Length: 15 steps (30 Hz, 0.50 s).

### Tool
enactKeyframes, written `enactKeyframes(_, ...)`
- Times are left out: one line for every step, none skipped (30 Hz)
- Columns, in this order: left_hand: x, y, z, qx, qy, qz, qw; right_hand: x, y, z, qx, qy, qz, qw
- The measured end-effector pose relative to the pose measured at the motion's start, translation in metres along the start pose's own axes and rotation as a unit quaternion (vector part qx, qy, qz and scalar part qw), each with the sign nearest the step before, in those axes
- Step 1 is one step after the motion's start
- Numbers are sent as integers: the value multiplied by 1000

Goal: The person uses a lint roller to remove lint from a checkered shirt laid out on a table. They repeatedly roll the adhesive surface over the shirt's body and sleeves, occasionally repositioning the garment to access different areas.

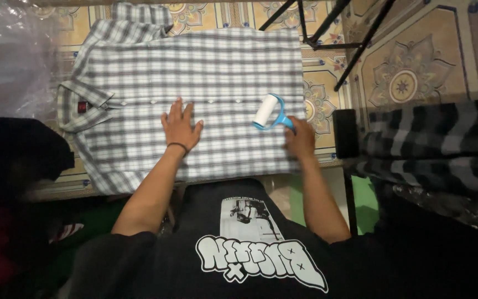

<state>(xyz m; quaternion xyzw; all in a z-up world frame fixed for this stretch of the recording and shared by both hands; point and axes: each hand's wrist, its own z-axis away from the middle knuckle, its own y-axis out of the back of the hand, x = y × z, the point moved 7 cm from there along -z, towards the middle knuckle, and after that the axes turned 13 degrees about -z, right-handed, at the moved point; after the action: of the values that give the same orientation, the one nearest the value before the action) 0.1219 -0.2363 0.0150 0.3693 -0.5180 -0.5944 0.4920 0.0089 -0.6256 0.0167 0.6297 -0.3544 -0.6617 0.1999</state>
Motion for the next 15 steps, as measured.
enactKeyframes(-4, -3, 0, -1, 4, -1, 1000, 6, 5, -2, -3, 1, -1, 1000)
enactKeyframes(-7, -5, 0, 5, 1, 8, 1000, 13, 8, -5, -19, -10, -7, 1000)
enactKeyframes(-9, -7, -2, 13, -2, 17, 1000, 21, 13, -9, -32, -20, -11, 999)
enactKeyframes(-8, -1, -2, 13, 1, 18, 1000, 28, 15, -15, -34, -17, -11, 999)
enactKeyframes(-6, 1, 2, 1, -2, 2, 1000, 36, 16, -17, -45, -13, -2, 999)
enactKeyframes(-4, 4, 5, -11, -6, -14, 1000, 44, 17, -19, -55, -8, 6, 998)
enactKeyframes(-4, 4, 4, -12, -5, -14, 1000, 42, 14, -23, -57, -8, 7, 998)
enactKeyframes(-3, 3, 3, -23, -3, -25, 999, 42, 9, -27, -76, -24, 23, 997)
enactKeyframes(-2, 1, 4, -34, -4, -37, 999, 43, 3, -27, -96, -42, 38, 994)
enactKeyframes(0, 0, 5, -37, -4, -36, 999, 31, -3, -26, -97, -44, 39, 994)
enactKeyframes(0, 1, 4, -44, 2, -43, 998, 11, -12, -27, -107, 18, 56, 992)
enactKeyframes(0, 1, 4, -51, 7, -49, 997, -10, -20, -27, -117, 79, 73, 987)
enactKeyframes(0, 0, 3, -52, 5, -50, 997, -9, -37, -29, -115, 77, 72, 988)
enactKeyframes(0, -1, 3, -52, 6, -54, 997, -13, -56, -29, -127, 104, 43, 985)
enactKeyframes(0, -2, 2, -51, 7, -58, 997, -17, -74, -29, -138, 131, 15, 982)
